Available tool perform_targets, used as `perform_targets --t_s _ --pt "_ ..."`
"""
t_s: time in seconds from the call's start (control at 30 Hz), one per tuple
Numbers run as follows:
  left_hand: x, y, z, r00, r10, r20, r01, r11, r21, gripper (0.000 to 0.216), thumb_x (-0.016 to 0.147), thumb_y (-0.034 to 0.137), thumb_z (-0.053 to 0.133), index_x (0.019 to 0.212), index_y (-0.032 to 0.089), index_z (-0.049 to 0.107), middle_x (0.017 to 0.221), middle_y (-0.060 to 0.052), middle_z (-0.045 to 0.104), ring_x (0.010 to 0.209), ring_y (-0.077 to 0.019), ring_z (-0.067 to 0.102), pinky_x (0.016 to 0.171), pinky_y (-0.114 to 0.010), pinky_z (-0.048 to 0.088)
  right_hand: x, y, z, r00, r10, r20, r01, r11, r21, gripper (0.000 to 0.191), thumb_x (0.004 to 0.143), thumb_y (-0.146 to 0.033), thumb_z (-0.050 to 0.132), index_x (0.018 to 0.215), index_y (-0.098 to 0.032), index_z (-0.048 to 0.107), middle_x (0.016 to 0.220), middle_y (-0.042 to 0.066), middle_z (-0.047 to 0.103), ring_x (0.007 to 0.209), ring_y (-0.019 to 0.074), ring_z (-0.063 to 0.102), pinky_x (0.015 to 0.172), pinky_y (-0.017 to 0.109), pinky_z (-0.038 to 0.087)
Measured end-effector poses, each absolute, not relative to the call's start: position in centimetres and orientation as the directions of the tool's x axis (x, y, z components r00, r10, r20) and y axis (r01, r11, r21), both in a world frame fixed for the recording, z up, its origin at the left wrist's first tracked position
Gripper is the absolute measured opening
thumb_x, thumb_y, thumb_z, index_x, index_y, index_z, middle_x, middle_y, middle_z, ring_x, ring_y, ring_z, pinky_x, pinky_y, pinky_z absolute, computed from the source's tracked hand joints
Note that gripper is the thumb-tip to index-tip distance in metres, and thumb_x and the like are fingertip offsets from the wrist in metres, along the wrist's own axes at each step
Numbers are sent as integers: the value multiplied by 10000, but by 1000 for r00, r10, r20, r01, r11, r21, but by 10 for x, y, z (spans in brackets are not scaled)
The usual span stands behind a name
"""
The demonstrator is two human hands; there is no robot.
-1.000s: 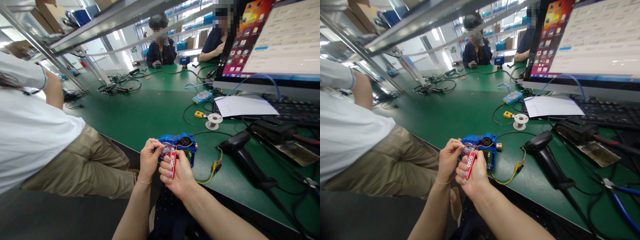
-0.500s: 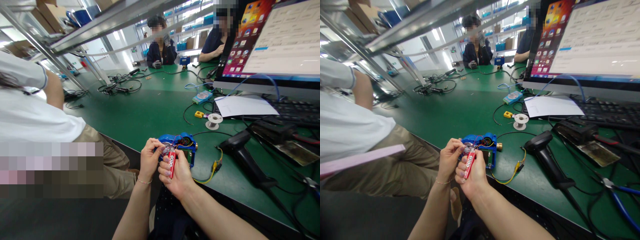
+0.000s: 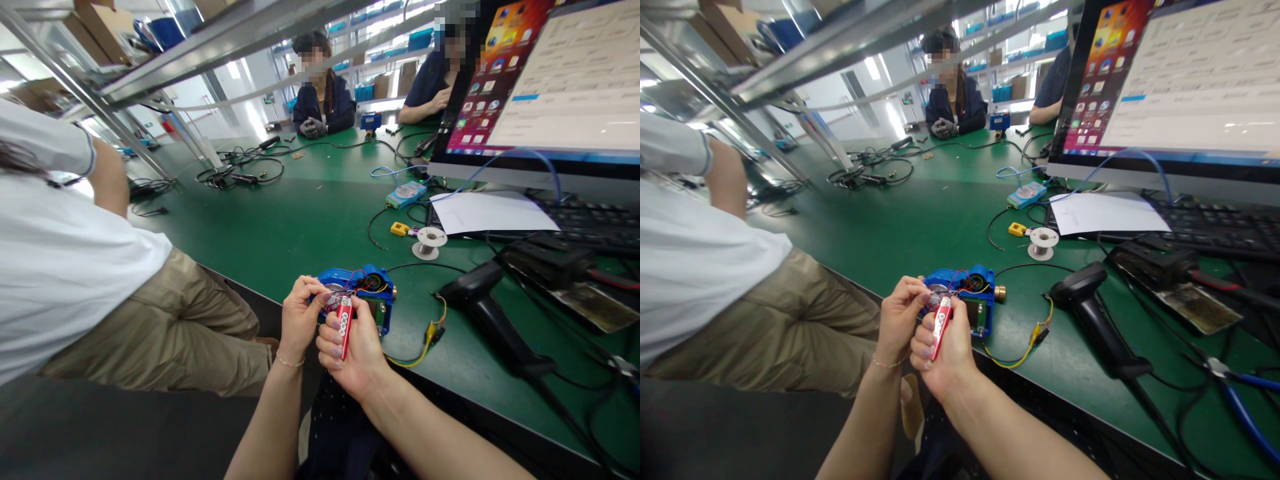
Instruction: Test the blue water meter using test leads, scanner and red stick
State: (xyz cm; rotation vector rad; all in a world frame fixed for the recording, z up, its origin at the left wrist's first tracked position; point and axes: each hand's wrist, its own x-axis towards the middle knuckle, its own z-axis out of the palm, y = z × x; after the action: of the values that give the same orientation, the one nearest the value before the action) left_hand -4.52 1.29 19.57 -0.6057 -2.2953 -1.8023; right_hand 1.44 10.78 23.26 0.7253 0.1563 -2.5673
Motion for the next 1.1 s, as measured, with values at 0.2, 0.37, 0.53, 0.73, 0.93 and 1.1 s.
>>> perform_targets --t_s 0.2,0.37,0.53,0.73,0.93,1.1 --pt "-46 12 195 -901 220 374 417 203 886 99 793 253 619 715 196 636 813 -3 547 901 -142 551 886 -256 398 15 108 233 -747 -440 -499 515 -857 -14 568 873 -517 203 444 -174 346 359 -41 221 273 65 196 289 166 83" --pt "-46 12 197 -897 226 380 425 205 882 100 794 251 616 713 196 635 807 -1 551 887 -140 553 870 -253 406 13 109 234 -750 -441 -493 520 -854 -27 534 865 -464 197 443 -173 343 361 -40 221 272 64 189 291 169 79" --pt "-46 12 198 -898 225 379 425 211 880 116 794 274 620 715 191 636 810 -4 549 887 -143 556 880 -261 411 16 105 229 -741 -468 -481 550 -834 -35 532 870 -476 191 458 -174 339 374 -43 220 287 62 188 298 169 76" --pt "-48 10 193 -882 235 408 455 204 866 115 790 289 631 726 195 646 801 -8 552 850 -141 545 905 -294 411 32 138 246 -881 -225 -416 402 -821 -406 589 903 -593 165 590 -175 436 423 -46 281 333 62 217 326 170 128" --pt "-46 12 194 -849 253 464 526 312 791 119 810 301 607 768 197 646 827 -27 576 892 -159 550 886 -311 426 1 249 211 -853 522 15 248 430 -868 372 939 -419 234 1005 -188 519 715 36 501 577 140 479 522 243 352" --pt "-40 16 201 -789 287 543 613 427 665 142 787 299 641 903 216 636 863 -22 618 900 -157 552 851 -292 436 -13 273 163 -905 424 -40 381 763 -523 182 832 -196 494 954 -98 587 866 151 569 795 253 553 720 346 386"
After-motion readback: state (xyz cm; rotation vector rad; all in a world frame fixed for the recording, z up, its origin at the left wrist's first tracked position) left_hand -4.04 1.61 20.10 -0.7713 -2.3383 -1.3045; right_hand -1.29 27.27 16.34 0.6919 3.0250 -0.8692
